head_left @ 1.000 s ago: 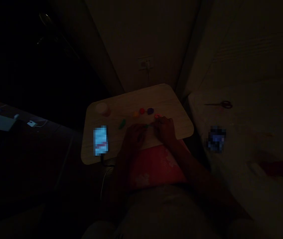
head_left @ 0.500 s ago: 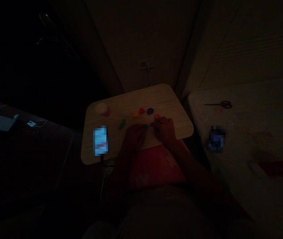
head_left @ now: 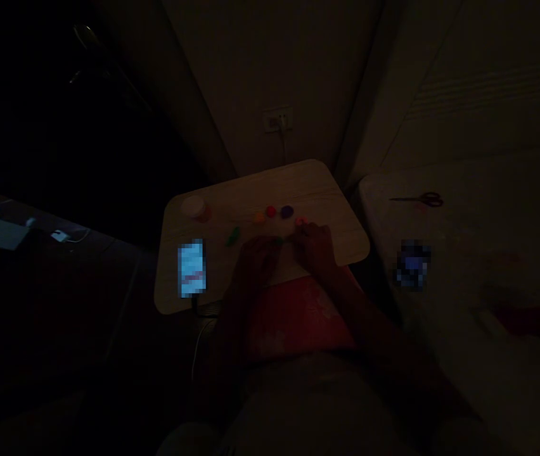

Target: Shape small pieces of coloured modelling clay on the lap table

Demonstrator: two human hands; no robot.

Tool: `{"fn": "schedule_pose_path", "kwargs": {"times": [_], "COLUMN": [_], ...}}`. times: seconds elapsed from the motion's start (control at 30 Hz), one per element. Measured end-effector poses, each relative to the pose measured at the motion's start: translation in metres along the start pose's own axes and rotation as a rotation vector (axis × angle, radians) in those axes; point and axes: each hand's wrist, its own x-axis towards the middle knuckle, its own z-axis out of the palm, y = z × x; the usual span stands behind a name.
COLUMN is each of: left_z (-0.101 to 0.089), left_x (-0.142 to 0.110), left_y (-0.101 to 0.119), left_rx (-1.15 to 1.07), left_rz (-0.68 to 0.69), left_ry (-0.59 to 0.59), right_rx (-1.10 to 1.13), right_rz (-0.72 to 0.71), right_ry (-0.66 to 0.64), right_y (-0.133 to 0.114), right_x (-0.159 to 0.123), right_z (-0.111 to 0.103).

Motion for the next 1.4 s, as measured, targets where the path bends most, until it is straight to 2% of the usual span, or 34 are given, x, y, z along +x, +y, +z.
{"fn": "schedule_pose_path", "kwargs": {"times": [0.7, 1.4], "left_z": [0.0026, 0.0026], "left_x": [-0.0006, 0.0001], "left_y": [-0.0014, -0.0018], "left_rx": [0.002, 0.008], "left_rz": [-0.015, -0.002], "left_ry": [0.020, 0.008], "right_rx": [-0.011, -0.003], "right_rz": [-0.032, -0.028], "right_ry": [0.042, -0.006], "right_y": [-0.0001, -0.0015], "right_x": [-0.0019, -0.0006], "right_z": [-0.0011, -0.0013]}}
